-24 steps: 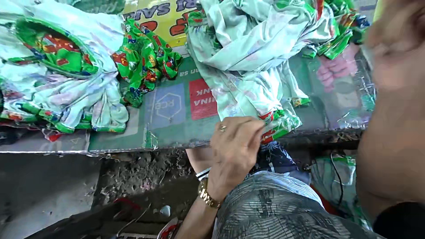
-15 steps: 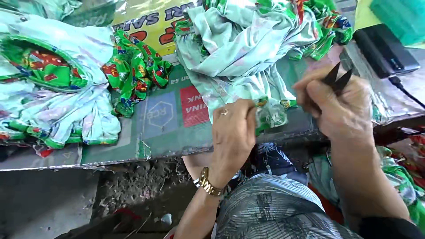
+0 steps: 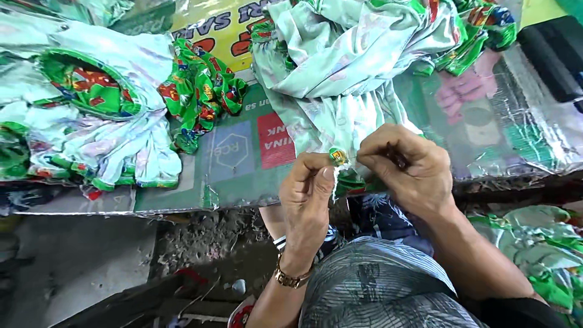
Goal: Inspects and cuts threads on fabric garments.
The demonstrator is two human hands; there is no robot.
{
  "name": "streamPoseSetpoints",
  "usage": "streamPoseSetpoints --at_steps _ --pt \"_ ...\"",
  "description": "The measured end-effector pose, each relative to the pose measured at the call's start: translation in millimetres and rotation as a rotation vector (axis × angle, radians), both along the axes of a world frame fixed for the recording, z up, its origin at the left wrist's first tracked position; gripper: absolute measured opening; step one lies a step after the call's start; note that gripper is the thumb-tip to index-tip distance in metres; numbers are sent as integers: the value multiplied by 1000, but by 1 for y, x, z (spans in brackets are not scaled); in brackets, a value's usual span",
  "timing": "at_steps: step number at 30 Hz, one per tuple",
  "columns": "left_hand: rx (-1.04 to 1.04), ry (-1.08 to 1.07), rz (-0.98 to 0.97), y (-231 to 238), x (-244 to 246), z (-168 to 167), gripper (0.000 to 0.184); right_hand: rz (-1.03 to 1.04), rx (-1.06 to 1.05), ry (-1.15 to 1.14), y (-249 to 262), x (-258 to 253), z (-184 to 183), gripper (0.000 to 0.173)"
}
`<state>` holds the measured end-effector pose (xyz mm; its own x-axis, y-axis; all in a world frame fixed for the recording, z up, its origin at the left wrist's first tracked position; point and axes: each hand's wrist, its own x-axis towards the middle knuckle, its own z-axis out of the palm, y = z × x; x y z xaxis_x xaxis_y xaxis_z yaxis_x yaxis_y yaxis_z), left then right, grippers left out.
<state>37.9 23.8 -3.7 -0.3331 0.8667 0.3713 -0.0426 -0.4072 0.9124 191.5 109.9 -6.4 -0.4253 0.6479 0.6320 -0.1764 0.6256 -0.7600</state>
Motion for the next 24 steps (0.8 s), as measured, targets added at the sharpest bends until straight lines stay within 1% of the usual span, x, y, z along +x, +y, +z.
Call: streamPoseSetpoints --at_steps 1,3,4,6,7,8,10,12,13,15,16,17,18,19,21,22,23,24 --pt "15 -17 -2 -1 1 0 9 31 2 1 1 0 0 13" --pt "38 -134 -38 -2 4 -1 7 61 14 -16 -3 -5 0 25" --pt "40 -207 -55 -2 5 -2 6 52 28 -16 -5 -7 -1 22" --pt "23 -289 -71 -2 5 -6 6 16 63 17 -5 -9 -4 7" --pt "15 -292 -67 -3 4 -7 7 12 57 35 -4 -7 -4 3" --pt "12 -276 -57 -4 3 -8 8 14 34 42 -2 -5 -3 4" --pt "19 -205 -11 -6 -1 -11 11 2 -30 47 0 -1 -1 5" --pt "51 4 81 -5 -2 -13 7 8 -70 45 2 0 0 5" --pt "76 135 112 -4 -1 -13 12 23 -68 31 2 0 1 5" --pt "115 394 164 -1 0 -9 37 72 -48 -15 1 -2 2 6" --pt "131 522 186 2 -1 -7 41 97 -38 -38 1 -4 2 8" --pt "132 619 193 4 -3 -4 39 119 -35 -58 0 -5 3 10" --pt "126 657 191 6 -5 -2 34 141 -39 -61 1 -5 2 11" --pt "109 640 178 8 -7 1 27 163 -45 -54 1 -5 1 14" --pt "56 542 107 7 -10 7 17 162 -26 -96 0 -1 -1 31" --pt "64 513 97 4 -13 10 16 114 16 -133 -1 0 -1 33" --pt "95 522 112 1 -16 13 14 37 76 -162 -1 3 -2 31" --pt "136 580 161 -4 -20 15 11 -37 135 -185 -2 8 -3 30"
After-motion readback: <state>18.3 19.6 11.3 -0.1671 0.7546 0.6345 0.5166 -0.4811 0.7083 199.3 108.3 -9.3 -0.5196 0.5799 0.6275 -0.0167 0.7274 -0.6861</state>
